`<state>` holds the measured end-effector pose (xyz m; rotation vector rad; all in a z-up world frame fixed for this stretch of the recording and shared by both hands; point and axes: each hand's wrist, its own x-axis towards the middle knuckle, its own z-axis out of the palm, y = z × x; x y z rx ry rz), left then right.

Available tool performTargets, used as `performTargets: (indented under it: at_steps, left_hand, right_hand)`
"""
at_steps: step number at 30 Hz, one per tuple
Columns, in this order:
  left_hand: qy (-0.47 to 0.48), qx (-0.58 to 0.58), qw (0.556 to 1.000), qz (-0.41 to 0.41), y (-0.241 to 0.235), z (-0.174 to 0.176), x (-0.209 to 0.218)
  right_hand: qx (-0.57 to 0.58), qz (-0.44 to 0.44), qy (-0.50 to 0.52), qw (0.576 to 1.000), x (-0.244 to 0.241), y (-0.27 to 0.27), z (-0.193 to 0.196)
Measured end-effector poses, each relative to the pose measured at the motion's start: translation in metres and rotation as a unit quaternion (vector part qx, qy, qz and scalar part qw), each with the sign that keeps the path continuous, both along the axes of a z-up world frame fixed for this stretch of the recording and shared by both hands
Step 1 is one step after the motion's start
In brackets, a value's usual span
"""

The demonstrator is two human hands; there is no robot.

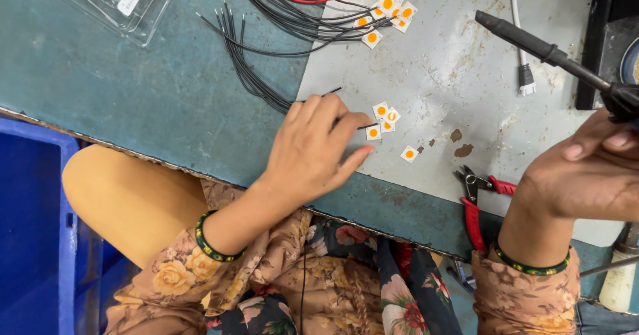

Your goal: The person uses a soldering iron to attach black and red wires to small square LED modules on a workbench. They handle each LED and wire individually, applying solder to secure the connections.

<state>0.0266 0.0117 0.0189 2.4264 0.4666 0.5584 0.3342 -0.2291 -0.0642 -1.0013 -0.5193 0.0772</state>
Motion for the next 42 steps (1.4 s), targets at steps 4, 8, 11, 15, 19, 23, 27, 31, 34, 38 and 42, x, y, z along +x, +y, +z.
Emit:
performTargets:
  at_steps: [4, 8, 11, 15, 19, 23, 27, 31, 34, 38, 42]
  left_hand:
    - [0.022, 0.014, 1.000, 0.002, -0.004, 0.000, 0.000]
    - [0.040, 0.005, 0.999, 0.021, 0.001, 0.004, -0.004]
    - [0.015, -0.012, 0.999, 0.036, 0.000, 0.012, -0.007]
    - [0.037, -0.024, 0.998, 0.033, -0.001, 0.025, -0.013]
    - [0.033, -0.042, 0.998, 0.034, 0.006, 0.024, -0.028]
    - [0.025, -0.037, 0.999, 0.013, 0.010, 0.012, -0.040]
    - [-0.022, -0.065, 0.997, 0.026, 0.012, 0.002, -0.044]
    - [-0.042, -0.059, 0.997, 0.016, 0.012, -0.003, -0.039]
    - [-0.051, -0.045, 0.997, -0.019, 0.009, -0.004, -0.038]
    - [-0.055, 0.021, 0.996, -0.071, 0.001, -0.007, -0.037]
    - [-0.059, 0.069, 0.994, -0.059, -0.007, -0.011, -0.026]
  right_hand:
    - [0.014, 0.013, 0.000, 1.000, 0.001, 0.003, -0.001]
    - [0.021, 0.018, -0.007, 1.000, 0.002, 0.003, -0.003]
    - [0.029, 0.019, -0.003, 0.999, 0.003, 0.005, -0.004]
    - [0.017, 0.023, -0.015, 0.999, 0.001, 0.009, 0.002]
    - [-0.019, 0.008, -0.066, 0.998, -0.016, 0.017, 0.017]
    - [-0.110, -0.093, -0.220, 0.965, -0.041, 0.029, 0.032]
    - [-0.061, -0.088, -0.287, 0.952, -0.065, 0.029, 0.045]
    - [-0.014, -0.037, -0.290, 0.956, -0.080, 0.024, 0.055]
    - [-0.049, -0.026, -0.322, 0.945, -0.079, 0.030, 0.060]
    - [-0.097, -0.026, -0.302, 0.948, -0.073, 0.045, 0.068]
    - [-0.135, -0.012, -0.269, 0.954, -0.080, 0.046, 0.071]
